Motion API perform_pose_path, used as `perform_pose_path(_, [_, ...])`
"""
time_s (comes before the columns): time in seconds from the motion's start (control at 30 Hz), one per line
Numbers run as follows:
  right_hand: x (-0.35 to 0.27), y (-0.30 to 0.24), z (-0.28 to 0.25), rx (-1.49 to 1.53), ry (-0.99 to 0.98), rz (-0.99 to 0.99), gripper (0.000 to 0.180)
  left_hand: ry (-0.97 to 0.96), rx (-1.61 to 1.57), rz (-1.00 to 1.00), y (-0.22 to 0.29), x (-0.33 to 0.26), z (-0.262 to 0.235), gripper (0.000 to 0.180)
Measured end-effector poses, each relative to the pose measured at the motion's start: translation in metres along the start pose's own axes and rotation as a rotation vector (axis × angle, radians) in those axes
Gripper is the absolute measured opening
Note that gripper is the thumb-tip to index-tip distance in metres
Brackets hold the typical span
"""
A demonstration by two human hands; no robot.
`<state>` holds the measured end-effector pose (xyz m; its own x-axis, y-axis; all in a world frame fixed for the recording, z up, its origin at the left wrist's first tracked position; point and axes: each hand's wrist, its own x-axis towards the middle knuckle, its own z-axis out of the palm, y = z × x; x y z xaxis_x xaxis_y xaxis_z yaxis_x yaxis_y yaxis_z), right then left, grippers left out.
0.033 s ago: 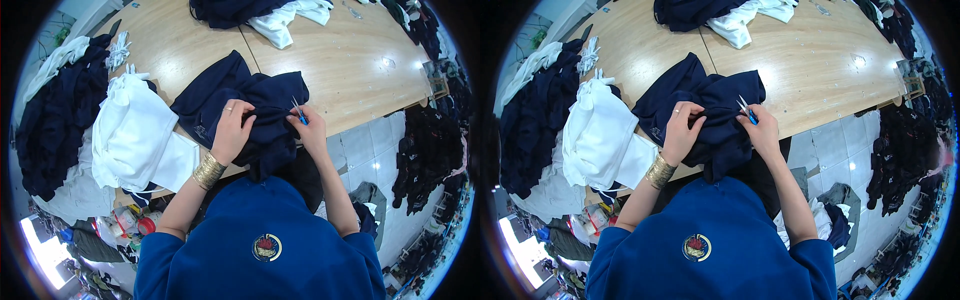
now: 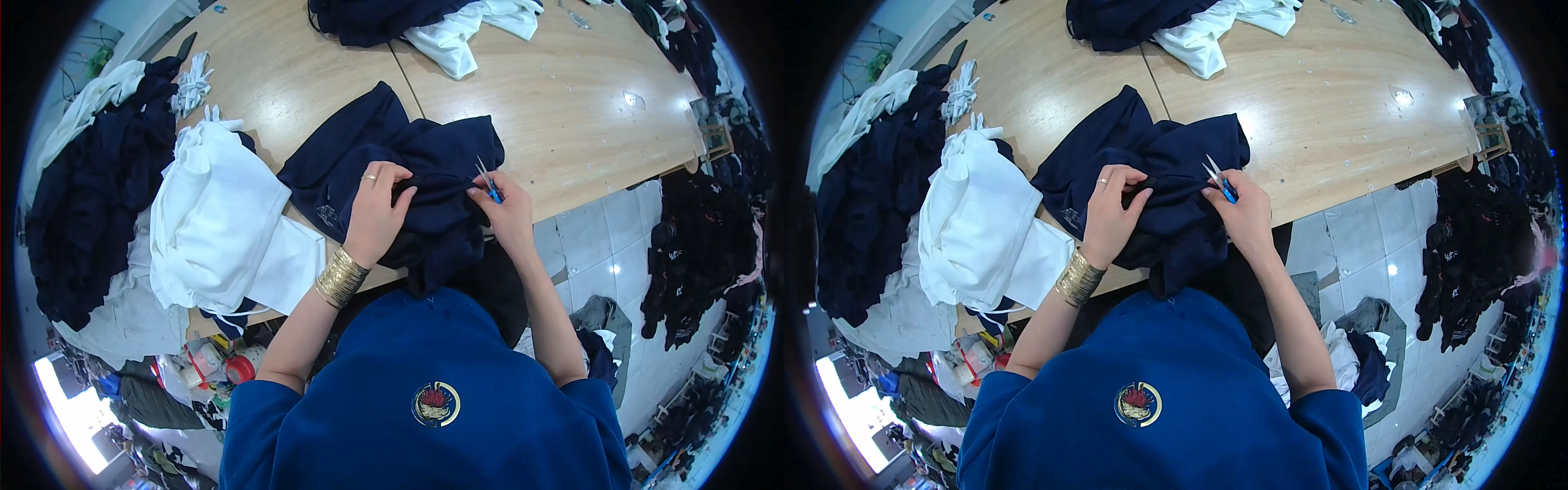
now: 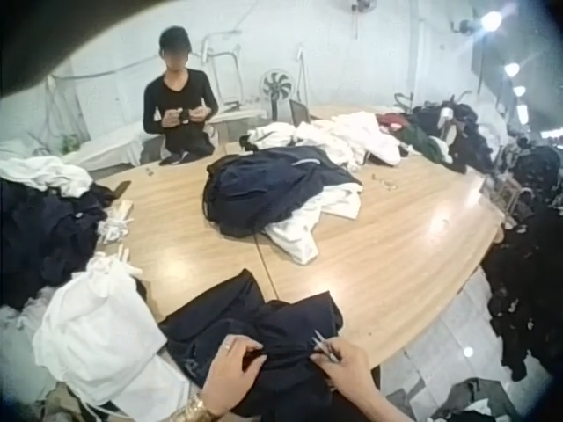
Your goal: Trimming loose threads and inspecting blue athletic garments at a factory workstation using thread snips.
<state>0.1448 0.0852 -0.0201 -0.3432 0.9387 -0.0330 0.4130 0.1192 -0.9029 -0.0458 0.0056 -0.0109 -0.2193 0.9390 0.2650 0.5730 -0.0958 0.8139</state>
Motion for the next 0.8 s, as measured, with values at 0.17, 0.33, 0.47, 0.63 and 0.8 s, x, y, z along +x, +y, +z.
perform_pose_path(0.17, [-0.002, -0.007, -0.001, -0.042, -0.011, 0.011, 0.017, 0.049, 0.172, 0.116, -0.011, 0.0, 0.004, 0.02])
perform_pose_path(0.33, [-0.002, -0.011, 0.001, -0.019, -0.012, 0.023, 0.019, 0.092, 0.214, 0.179, -0.009, 0.002, 0.01, 0.018])
perform_pose_path(0.47, [-0.002, -0.016, 0.002, -0.042, 0.001, 0.014, 0.02, 0.116, 0.26, 0.172, -0.021, 0.004, 0.015, 0.014])
perform_pose_path(0.63, [-0.001, -0.014, 0.002, -0.046, 0.026, -0.017, 0.02, 0.104, 0.149, 0.116, -0.027, 0.003, 0.014, 0.01])
perform_pose_path(0.8, [-0.001, -0.013, 0.003, -0.09, 0.012, -0.012, 0.021, 0.064, 0.068, 0.013, -0.027, 0.003, 0.011, 0.008])
